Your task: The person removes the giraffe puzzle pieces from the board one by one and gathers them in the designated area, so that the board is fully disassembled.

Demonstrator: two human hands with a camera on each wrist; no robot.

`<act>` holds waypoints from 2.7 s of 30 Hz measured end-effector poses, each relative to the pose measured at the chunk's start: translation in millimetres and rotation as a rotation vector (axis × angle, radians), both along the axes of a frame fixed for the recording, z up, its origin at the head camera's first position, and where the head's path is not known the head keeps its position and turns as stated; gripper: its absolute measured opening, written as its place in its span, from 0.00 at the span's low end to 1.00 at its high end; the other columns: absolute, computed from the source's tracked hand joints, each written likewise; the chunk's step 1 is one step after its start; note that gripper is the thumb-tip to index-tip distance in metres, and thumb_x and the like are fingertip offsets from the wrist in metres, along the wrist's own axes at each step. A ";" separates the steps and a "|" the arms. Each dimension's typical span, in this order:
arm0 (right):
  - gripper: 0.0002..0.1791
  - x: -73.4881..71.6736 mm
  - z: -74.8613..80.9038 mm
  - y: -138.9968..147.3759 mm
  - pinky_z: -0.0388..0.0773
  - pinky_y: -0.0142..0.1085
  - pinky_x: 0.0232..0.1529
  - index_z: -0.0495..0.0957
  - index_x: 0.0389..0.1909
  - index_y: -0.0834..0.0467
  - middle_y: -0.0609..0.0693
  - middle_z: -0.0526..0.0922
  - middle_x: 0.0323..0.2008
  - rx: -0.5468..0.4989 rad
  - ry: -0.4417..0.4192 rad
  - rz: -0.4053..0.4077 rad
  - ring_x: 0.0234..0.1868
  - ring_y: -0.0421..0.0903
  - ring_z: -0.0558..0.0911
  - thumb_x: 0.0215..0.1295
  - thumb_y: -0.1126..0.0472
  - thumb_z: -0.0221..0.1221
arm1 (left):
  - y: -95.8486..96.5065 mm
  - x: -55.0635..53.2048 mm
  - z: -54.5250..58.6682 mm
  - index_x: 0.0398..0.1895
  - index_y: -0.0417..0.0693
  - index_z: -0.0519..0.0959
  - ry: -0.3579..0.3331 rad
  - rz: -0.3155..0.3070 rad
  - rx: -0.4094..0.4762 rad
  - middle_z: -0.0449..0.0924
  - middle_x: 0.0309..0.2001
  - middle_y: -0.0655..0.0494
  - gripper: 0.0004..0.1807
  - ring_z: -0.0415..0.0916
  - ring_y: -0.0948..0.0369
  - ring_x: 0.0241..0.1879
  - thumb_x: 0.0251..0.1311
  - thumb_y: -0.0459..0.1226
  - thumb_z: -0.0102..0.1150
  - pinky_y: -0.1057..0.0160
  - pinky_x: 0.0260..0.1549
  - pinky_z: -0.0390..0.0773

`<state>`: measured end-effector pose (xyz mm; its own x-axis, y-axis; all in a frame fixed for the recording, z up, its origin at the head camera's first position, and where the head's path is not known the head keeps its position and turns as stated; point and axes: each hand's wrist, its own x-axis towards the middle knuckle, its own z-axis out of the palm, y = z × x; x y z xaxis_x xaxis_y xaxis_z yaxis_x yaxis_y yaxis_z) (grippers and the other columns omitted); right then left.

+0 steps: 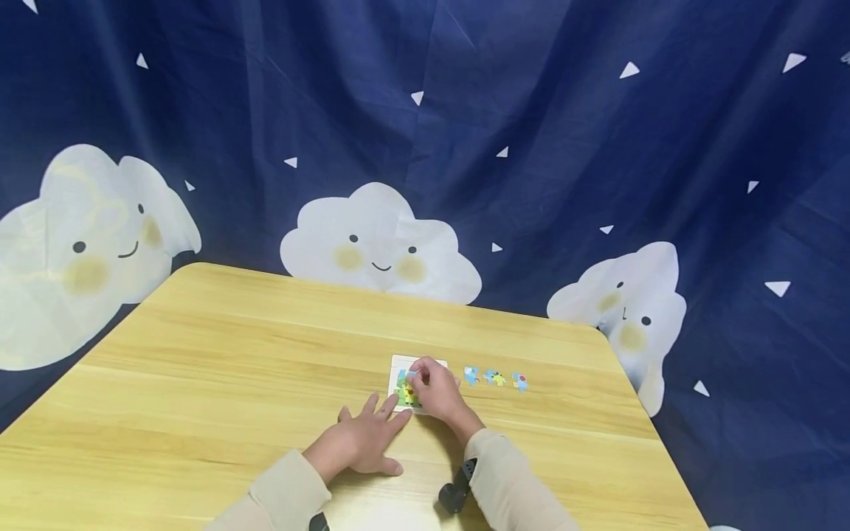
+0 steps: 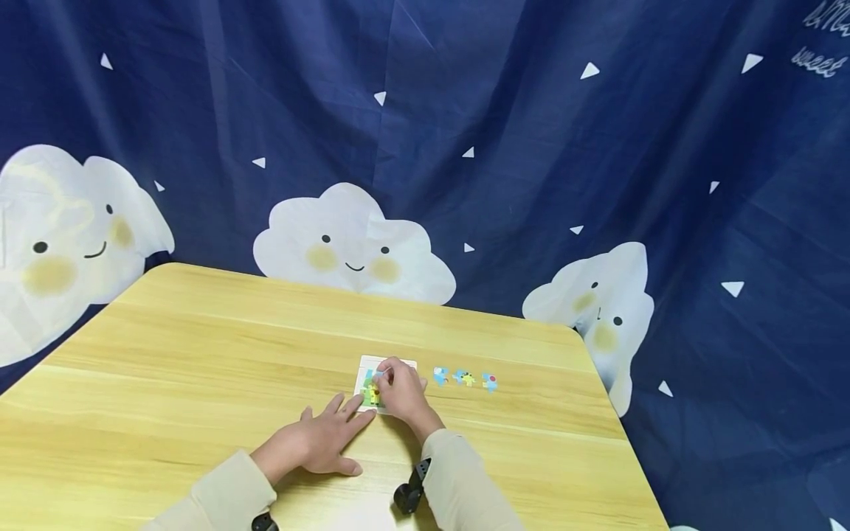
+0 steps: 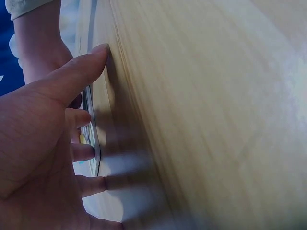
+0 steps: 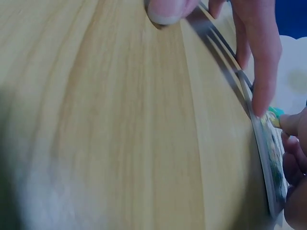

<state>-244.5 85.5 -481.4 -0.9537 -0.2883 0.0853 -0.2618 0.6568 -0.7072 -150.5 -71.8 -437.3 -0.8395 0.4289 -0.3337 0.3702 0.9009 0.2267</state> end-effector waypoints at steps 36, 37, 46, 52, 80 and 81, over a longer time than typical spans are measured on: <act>0.02 10.9 4.0 103.3 0.67 0.28 0.29 0.75 0.32 0.61 0.48 0.73 0.26 -0.062 -0.107 0.044 0.28 0.40 0.70 0.61 0.67 0.59 | -1.4 1.7 -1.3 0.71 0.57 0.57 -0.018 0.011 0.049 0.48 0.74 0.48 0.46 0.46 0.41 0.71 0.50 0.61 0.60 0.25 0.53 0.54; 0.02 10.6 3.7 104.7 0.67 0.28 0.29 0.75 0.32 0.61 0.47 0.73 0.26 -0.054 -0.108 0.038 0.28 0.40 0.70 0.61 0.67 0.59 | -1.3 1.7 -1.1 0.71 0.57 0.57 -0.018 0.012 0.046 0.48 0.74 0.48 0.46 0.46 0.41 0.71 0.50 0.61 0.60 0.25 0.53 0.54; 0.02 10.3 5.1 111.1 0.68 0.29 0.27 0.75 0.34 0.63 0.49 0.74 0.27 -0.029 -0.106 -0.023 0.28 0.41 0.71 0.60 0.69 0.59 | -0.7 0.2 -1.9 0.71 0.57 0.57 -0.008 0.009 0.039 0.48 0.74 0.48 0.47 0.47 0.41 0.71 0.49 0.62 0.60 0.25 0.53 0.55; 0.03 8.9 6.3 112.4 0.66 0.29 0.24 0.75 0.33 0.62 0.49 0.74 0.25 -0.025 -0.119 -0.056 0.26 0.41 0.70 0.60 0.69 0.59 | -0.8 0.5 -1.3 0.71 0.57 0.58 -0.009 0.012 0.051 0.48 0.74 0.47 0.47 0.47 0.40 0.71 0.49 0.61 0.60 0.25 0.53 0.55; 0.02 6.1 9.3 95.7 0.71 0.29 0.28 0.76 0.33 0.61 0.49 0.77 0.26 -0.025 -0.001 -0.084 0.28 0.41 0.73 0.61 0.67 0.59 | -1.8 1.5 -1.5 0.71 0.57 0.57 -0.018 0.016 0.058 0.48 0.74 0.48 0.47 0.46 0.41 0.71 0.50 0.61 0.60 0.25 0.53 0.54; 0.02 6.0 10.0 92.7 0.71 0.29 0.29 0.76 0.33 0.60 0.48 0.77 0.27 -0.023 0.008 -0.079 0.29 0.40 0.73 0.61 0.67 0.59 | -1.8 1.7 -1.5 0.71 0.57 0.58 -0.019 0.017 0.061 0.48 0.74 0.48 0.47 0.46 0.41 0.71 0.49 0.61 0.60 0.24 0.53 0.54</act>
<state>-238.5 178.1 -471.3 -0.9727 -0.2100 0.0983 -0.2151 0.6593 -0.7204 -148.8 -73.7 -438.8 -0.8404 0.4349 -0.3235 0.3501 0.8912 0.2886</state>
